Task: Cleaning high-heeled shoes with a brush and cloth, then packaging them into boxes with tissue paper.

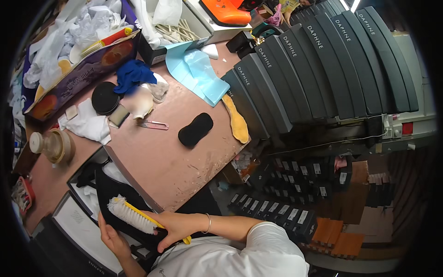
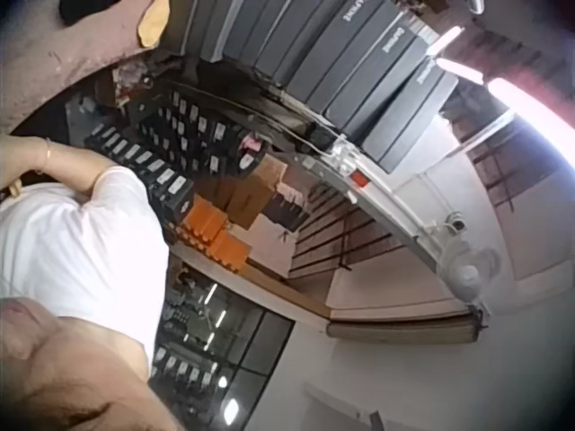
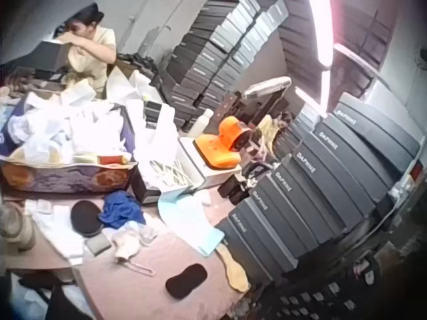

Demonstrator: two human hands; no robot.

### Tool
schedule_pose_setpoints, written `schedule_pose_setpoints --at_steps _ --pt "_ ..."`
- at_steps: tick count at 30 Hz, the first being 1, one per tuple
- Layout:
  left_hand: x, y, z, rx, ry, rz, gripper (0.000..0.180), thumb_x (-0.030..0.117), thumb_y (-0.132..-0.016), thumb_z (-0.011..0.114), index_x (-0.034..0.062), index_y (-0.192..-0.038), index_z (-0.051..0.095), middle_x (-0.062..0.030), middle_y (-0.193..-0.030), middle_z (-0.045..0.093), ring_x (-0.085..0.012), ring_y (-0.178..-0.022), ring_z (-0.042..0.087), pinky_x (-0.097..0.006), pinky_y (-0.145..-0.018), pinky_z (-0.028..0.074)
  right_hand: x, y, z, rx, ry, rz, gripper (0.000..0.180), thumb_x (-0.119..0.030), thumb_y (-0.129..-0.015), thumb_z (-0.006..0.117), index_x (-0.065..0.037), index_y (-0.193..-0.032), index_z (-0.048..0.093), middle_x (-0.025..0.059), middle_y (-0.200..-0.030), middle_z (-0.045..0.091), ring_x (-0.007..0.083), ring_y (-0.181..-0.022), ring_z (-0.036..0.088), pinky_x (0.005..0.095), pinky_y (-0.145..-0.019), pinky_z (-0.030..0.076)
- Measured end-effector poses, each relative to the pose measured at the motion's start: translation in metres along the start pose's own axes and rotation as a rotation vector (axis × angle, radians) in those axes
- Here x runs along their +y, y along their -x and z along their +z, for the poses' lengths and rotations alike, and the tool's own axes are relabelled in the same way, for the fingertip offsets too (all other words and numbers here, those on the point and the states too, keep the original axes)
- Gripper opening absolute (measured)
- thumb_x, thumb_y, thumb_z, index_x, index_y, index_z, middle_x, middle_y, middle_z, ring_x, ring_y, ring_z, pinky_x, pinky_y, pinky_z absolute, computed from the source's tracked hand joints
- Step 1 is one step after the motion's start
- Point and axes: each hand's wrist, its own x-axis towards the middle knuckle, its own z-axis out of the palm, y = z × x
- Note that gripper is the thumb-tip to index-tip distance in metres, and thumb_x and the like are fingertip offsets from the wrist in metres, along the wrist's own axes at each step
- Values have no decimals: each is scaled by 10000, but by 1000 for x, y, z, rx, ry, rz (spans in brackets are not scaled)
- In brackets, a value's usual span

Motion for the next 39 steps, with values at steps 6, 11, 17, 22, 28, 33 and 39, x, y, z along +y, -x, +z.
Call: schedule_pose_setpoints --at_steps 6,11,17,22,28,33,39 --pt "-3 -8 -13 -141 299 -68 520 94 -926 536 -94 -1389 392 -190 -1407 445 -279 -1311 438 -387 -1108 315 -12 8 -3 -19 -102 168 862 -334 -654 892 -1 -1314 448 89 -1197 579 167 -1076 543 314 -915 452" --pt "51 11 -3 -68 495 -38 660 137 -901 641 -14 -1456 319 -156 -1443 404 -288 -1324 420 -430 -1074 369 -27 27 18 181 -383 11 732 -179 -593 921 -13 -1196 540 73 -1108 611 148 -890 552 306 -862 477" --pt "58 42 -9 -54 227 154 528 195 -947 589 -42 -1387 418 -162 -1369 495 -276 -1272 482 -416 -1041 409 -22 39 34 245 -435 -223 743 -203 -579 934 -30 -1176 526 31 -930 562 151 -824 535 381 -895 480" --pt "87 39 8 -80 348 72 485 183 -935 559 -40 -1355 468 -164 -1377 486 -253 -1250 505 -387 -1021 427 -25 53 42 273 -385 -223 718 -204 -586 934 -32 -1158 534 26 -906 553 159 -842 547 377 -900 478" --pt "73 35 17 -147 434 8 441 159 -919 617 -27 -1309 530 -107 -1181 618 -135 -1060 581 -277 -924 468 -26 60 44 277 -278 -172 638 -178 -619 921 -21 -1123 564 23 -923 586 167 -939 594 322 -870 486" --pt "67 36 15 -144 476 -45 404 121 -912 639 -43 -1274 565 -105 -1174 629 -111 -999 593 -256 -906 475 -16 62 37 208 -242 -147 639 -179 -639 913 -17 -1152 568 33 -982 613 144 -936 587 300 -860 484" --pt "60 41 11 -133 391 25 400 105 -931 596 -74 -1283 539 -140 -1205 619 -142 -1049 599 -263 -924 479 -12 60 34 125 -209 -109 644 -153 -655 901 -10 -1186 564 27 -1009 617 135 -943 580 294 -861 484"
